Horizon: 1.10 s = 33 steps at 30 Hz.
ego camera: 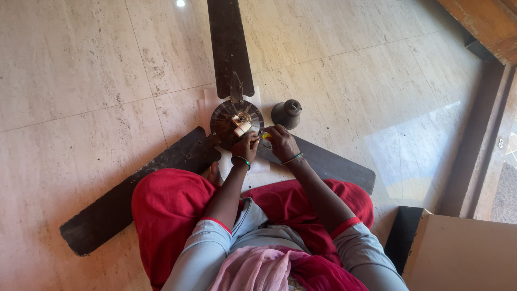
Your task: The person sits on the floor and assembles an electric fan by attaching three blades to the central motor housing using a screwdriver. They position each blade and tighten the screws to secure them in place.
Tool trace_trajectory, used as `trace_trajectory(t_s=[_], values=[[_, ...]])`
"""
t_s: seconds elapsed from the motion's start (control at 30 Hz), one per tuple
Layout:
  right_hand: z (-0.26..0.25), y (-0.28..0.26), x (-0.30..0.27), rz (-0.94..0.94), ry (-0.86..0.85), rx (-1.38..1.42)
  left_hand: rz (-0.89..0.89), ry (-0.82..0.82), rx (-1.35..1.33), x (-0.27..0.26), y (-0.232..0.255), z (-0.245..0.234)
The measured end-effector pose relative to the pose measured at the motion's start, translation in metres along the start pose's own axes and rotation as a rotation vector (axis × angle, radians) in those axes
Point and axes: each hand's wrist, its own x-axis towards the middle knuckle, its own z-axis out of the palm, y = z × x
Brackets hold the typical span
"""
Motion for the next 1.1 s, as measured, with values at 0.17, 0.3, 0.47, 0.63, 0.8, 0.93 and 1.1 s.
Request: trace_trajectory(t_s=[0.17,0.3,0.47,0.63,0.8,0.93,1.1], values=[[-0.001,-0.008,0.004,0.087,-0.072,-0.014,0.033,0.02,-0.005,0.0,-0.002,0.002],[-0.003,-0.008,0.006,-0.026,-0.009,0.118,0.052,0.022,-0.012,0.0,-0.001,0.0],[0.0,-0.001,0.007,-0.003,-0.019,0.14,0.035,0.001,-0.007,0.002,0.007,-0.008],[0.007,0.005,0.007,0.052,0.014,0.16,-0.162,-0.106,-0.098,0.004,0.013,-0.009],[0.007,0.002,0.007,0.165,0.028,0.159,-0.089,-0.02,-0.014,0.004,0.01,-0.003],[0.002,-0.005,0.006,0.054,0.064,0.136,-0.093,-0.016,0.003,0.002,0.006,0.002],[-0.003,-0.011,0.003,0.079,0.066,0.182,0.011,0.037,0.0,-0.001,-0.002,0.007]])
